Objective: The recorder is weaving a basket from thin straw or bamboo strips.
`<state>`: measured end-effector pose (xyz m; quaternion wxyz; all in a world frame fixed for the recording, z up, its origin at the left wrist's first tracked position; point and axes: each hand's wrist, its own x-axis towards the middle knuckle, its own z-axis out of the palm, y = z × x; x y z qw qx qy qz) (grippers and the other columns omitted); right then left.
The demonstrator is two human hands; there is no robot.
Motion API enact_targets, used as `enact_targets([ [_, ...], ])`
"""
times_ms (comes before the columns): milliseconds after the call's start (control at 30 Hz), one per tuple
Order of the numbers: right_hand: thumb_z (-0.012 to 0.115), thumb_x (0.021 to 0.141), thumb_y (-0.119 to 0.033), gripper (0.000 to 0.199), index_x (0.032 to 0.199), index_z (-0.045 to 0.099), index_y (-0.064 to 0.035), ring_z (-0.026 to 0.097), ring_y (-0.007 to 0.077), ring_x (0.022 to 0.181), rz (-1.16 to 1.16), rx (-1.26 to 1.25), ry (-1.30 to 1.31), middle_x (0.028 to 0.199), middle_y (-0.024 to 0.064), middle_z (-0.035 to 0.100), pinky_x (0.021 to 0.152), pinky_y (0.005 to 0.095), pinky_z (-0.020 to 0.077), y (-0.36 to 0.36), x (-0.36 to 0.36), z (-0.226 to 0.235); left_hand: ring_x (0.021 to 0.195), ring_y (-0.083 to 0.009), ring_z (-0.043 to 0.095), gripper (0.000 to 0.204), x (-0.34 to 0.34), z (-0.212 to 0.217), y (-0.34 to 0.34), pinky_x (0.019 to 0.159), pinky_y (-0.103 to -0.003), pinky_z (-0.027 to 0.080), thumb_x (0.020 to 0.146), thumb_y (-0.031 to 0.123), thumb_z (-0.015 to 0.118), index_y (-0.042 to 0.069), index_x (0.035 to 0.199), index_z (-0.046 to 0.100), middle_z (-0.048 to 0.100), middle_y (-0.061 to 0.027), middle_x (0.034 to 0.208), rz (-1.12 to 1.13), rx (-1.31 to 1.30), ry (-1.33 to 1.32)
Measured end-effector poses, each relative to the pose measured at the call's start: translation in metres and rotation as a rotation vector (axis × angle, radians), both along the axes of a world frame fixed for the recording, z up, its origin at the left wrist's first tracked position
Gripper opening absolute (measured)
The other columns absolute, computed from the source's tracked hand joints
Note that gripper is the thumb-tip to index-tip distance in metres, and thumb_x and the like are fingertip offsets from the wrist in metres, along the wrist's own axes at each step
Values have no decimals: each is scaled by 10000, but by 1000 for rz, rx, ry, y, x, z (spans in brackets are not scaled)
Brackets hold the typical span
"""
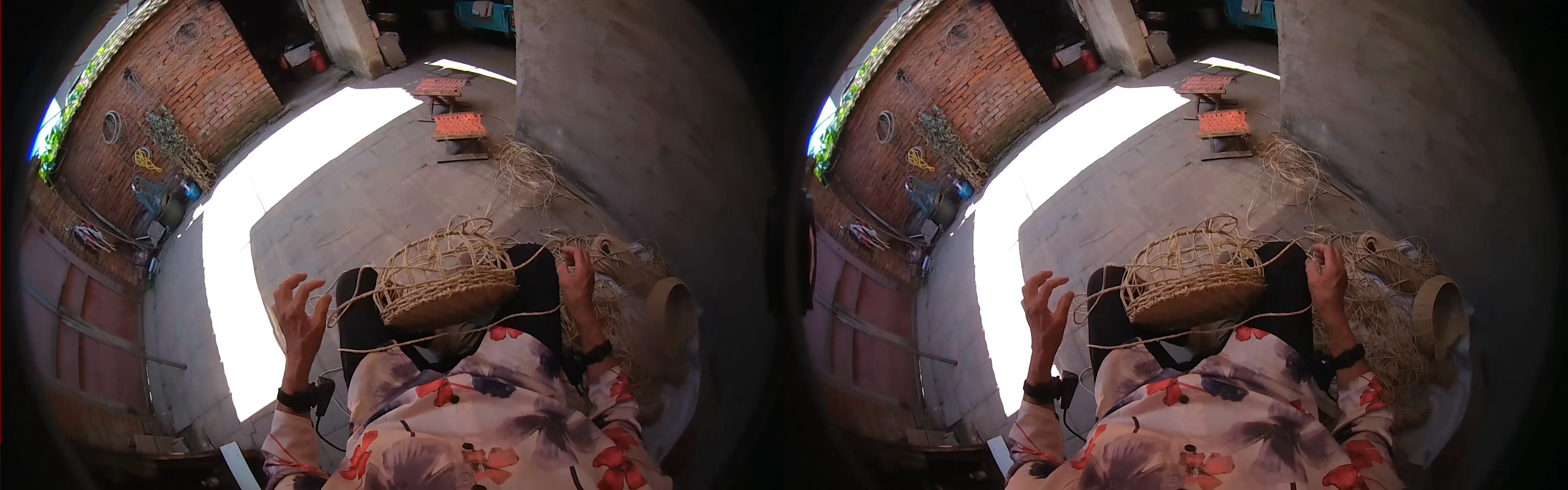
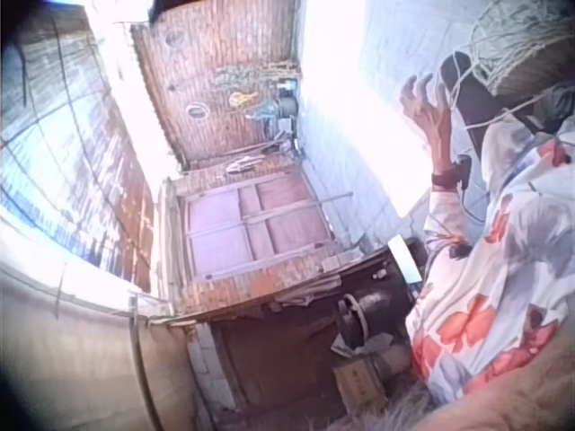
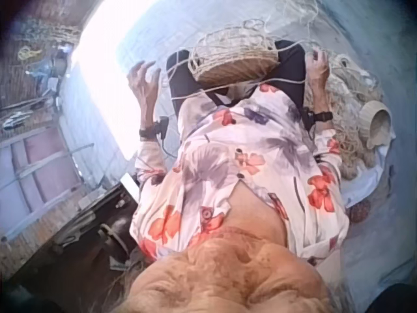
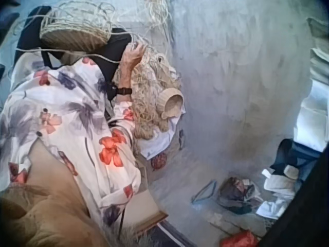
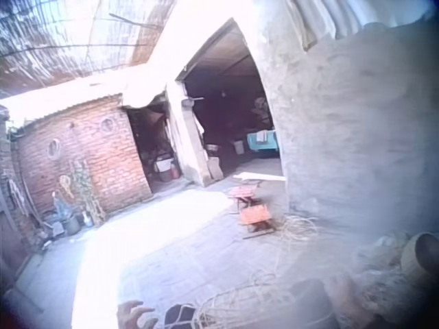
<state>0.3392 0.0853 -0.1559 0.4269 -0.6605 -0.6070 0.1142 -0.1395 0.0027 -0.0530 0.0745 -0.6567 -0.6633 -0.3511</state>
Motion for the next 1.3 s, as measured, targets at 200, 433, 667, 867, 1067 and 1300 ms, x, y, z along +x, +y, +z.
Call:
enact_targets([
  [200, 644, 818, -20, 224, 1039, 609, -20, 630, 220, 795, 104, 73, 163, 966, 105, 615, 764, 337, 514, -3, -32, 11, 902, -247, 572, 144, 119, 12, 30, 836, -386, 390, 785, 164, 738, 111, 907, 682, 642, -46, 924, -385, 25, 187],
  [433, 635, 818, 1, 188, 1004, 616, -14, 632, 205, 751, 111, 98, 271, 945, 104, 624, 705, 313, 519, -6, -36, 4, 636, -371, 598, 206, 86, -13, 30, 543, -439, 445, 854, 120, 677, 58, 780, 496, 563, -150, 673, -489, -147, 3],
  [667, 596, 787, -20, 251, 1032, 640, -42, 640, 287, 868, -19, 201, -45, 968, 111, 621, 785, 386, 517, -2, 10, -10, 532, -332, 574, 193, -125, -42, -45, 516, -405, 442, 944, 113, 614, 26, 809, 507, 570, -173, 615, 240, -110, 139],
  [867, 585, 776, -17, 293, 1065, 618, -49, 623, 294, 830, -133, 219, -23, 999, 110, 595, 773, 394, 509, 2, 29, -17, 730, -327, 613, 100, -170, -60, -78, 654, -440, 496, 820, 105, 720, 67, 890, 660, 629, -132, 851, 373, -343, 481],
  [1067, 615, 810, 8, 214, 1022, 613, -10, 603, 201, 711, 110, 128, 226, 954, 100, 591, 655, 329, 508, -9, -28, 4, 757, -304, 660, 135, 83, 13, 16, 693, -389, 526, 833, 120, 708, 62, 952, 683, 658, -115, 898, -296, -190, -114],
  [1300, 622, 816, 4, 155, 970, 626, 0, 588, 190, 693, 124, 137, 265, 905, 94, 593, 662, 310, 494, -11, -38, -1, 765, -357, 650, 110, 122, -3, 38, 657, -431, 506, 872, 149, 661, 58, 852, 603, 655, -157, 870, -414, -229, 29],
])
